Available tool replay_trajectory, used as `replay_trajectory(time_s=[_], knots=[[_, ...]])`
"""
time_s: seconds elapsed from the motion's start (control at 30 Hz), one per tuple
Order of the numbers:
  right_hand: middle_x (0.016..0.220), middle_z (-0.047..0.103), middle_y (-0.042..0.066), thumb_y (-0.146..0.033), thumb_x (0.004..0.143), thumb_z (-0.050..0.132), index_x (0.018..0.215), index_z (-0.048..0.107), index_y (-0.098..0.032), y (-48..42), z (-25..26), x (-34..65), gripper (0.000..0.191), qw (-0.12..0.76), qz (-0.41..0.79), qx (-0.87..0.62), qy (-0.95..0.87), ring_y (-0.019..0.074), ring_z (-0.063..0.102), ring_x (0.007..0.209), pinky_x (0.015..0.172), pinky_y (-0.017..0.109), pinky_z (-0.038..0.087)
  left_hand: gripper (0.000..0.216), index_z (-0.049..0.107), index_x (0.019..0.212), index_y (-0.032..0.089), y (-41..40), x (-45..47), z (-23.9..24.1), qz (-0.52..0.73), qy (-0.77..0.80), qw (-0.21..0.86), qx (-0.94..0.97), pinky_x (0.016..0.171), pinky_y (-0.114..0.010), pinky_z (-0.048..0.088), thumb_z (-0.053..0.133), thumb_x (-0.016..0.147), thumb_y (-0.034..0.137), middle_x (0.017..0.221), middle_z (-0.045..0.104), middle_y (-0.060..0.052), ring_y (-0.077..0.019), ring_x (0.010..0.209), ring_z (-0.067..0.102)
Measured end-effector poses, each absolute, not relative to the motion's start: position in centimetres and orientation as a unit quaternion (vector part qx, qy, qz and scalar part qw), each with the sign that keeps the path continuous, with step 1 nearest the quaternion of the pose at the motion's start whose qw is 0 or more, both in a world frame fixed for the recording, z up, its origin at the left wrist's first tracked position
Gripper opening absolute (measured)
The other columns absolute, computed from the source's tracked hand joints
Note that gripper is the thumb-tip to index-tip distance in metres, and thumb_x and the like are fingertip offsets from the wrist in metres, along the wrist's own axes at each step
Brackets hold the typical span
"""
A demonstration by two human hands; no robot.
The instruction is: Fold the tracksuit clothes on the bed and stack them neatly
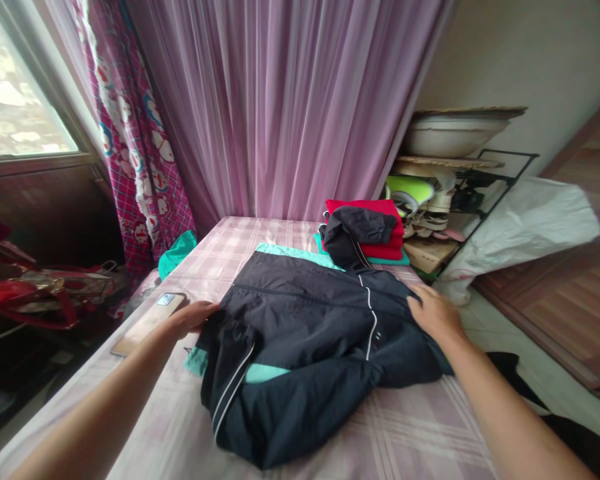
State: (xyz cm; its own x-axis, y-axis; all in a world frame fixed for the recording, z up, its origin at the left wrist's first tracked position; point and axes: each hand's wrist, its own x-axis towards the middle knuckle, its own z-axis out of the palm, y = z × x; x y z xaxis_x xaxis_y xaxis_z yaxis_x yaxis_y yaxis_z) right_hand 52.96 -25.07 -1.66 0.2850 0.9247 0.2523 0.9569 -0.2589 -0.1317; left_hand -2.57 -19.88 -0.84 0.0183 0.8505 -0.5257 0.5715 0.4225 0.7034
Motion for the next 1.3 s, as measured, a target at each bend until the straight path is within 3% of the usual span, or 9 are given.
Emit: replay_trajectory(time_s=[0.17,0.27,0.37,0.53,0.73,0.83,0.97,1.13,1.3], knots=[[0.154,0.045,0.006,-0.046,0.095,0.038,0.141,0.054,-0.030,-27.0,-4.2,47.9,0.052,0.024,0.049,-0.749,-0.660,0.0297,0.038,0.143,0.112,0.058,0.034,0.054,0.063,0.077,0.018,-21.1,-3.3,-1.8,0.125,0.693,0.464,0.537,0.052,-0.023,0.043,0.069,0.059,0.068,0.060,0.060,0.003,-0.0149,0.059,0.059],[0.155,0.044,0.007,-0.045,0.096,0.039,0.141,0.054,-0.029,-27.3,-5.0,48.0,0.051,-0.017,0.066,-0.764,-0.642,0.0297,0.037,0.144,0.111,0.060,0.034,0.049,0.061,0.078,0.019,-22.0,-3.5,-1.7,0.054,0.699,0.376,0.606,0.052,-0.023,0.044,0.057,0.073,0.067,0.060,0.060,0.002,-0.0160,0.060,0.061],[0.149,0.052,0.009,-0.041,0.095,0.042,0.137,0.058,-0.026,-27.0,-5.1,48.4,0.048,0.002,0.056,-0.757,-0.651,0.0258,0.045,0.139,0.110,0.049,0.039,0.041,0.064,0.079,0.018,-22.1,-3.1,-1.2,-0.029,0.695,0.245,0.676,0.058,-0.026,0.048,0.042,0.087,0.051,0.069,0.067,-0.004,-0.0197,0.067,0.066],[0.139,0.061,0.009,-0.034,0.092,0.048,0.127,0.067,-0.024,-26.4,-4.0,47.0,0.041,0.081,0.021,-0.711,-0.698,0.0264,0.056,0.129,0.105,0.043,0.045,0.034,0.068,0.073,0.016,-21.0,-2.4,-0.2,-0.088,0.687,0.168,0.702,0.078,-0.035,0.052,0.044,0.087,0.037,0.082,0.074,-0.015,-0.0290,0.087,0.071],[0.116,0.074,0.007,-0.032,0.091,0.048,0.126,0.068,-0.024,-24.4,-0.9,44.5,0.040,0.135,0.050,-0.719,-0.680,0.0234,0.069,0.104,0.087,0.032,0.052,0.047,0.064,0.122,0.019,-19.6,-0.3,1.3,-0.033,0.657,0.061,0.751,0.095,-0.043,0.050,0.038,0.093,0.044,0.128,0.067,-0.015,-0.0315,0.116,0.065],[0.105,0.077,0.004,-0.034,0.092,0.048,0.120,0.071,-0.028,-22.0,0.3,42.7,0.037,0.126,0.064,-0.734,-0.664,0.0226,0.071,0.096,0.081,0.030,0.052,0.048,0.062,0.129,0.019,-17.7,2.3,0.9,0.027,0.582,0.053,0.811,0.104,-0.039,0.046,0.035,0.096,0.041,0.134,0.065,-0.012,-0.0269,0.122,0.062],[0.119,0.073,0.004,-0.032,0.094,0.043,0.114,0.074,-0.029,-17.4,-0.2,41.2,0.036,0.104,0.064,-0.700,-0.704,0.0225,0.066,0.109,0.092,0.031,0.049,0.049,0.061,0.134,0.020,-14.4,4.6,-1.8,0.044,0.528,0.053,0.846,0.115,-0.043,0.036,0.035,0.097,0.039,0.144,0.058,-0.010,-0.0267,0.135,0.051],[0.157,0.041,0.009,-0.037,0.096,0.044,0.144,0.050,-0.025,-11.2,-3.0,42.9,0.050,0.040,0.063,-0.735,-0.674,0.0280,0.043,0.139,0.110,0.047,0.038,0.053,0.046,0.148,0.029,-12.2,4.2,-5.9,0.034,0.579,0.050,0.813,0.117,-0.055,0.030,0.034,0.099,0.044,0.157,0.041,-0.006,-0.0290,0.147,0.034],[0.156,0.041,0.014,-0.043,0.100,0.034,0.148,0.044,-0.018,-7.7,-5.2,44.3,0.055,0.020,0.086,-0.755,-0.650,0.0294,0.034,0.144,0.116,0.055,0.028,0.054,0.044,0.149,0.031,-12.1,4.2,-6.7,0.050,0.601,0.022,0.798,0.118,-0.056,0.027,0.033,0.100,0.048,0.157,0.041,-0.005,-0.0292,0.148,0.032]])
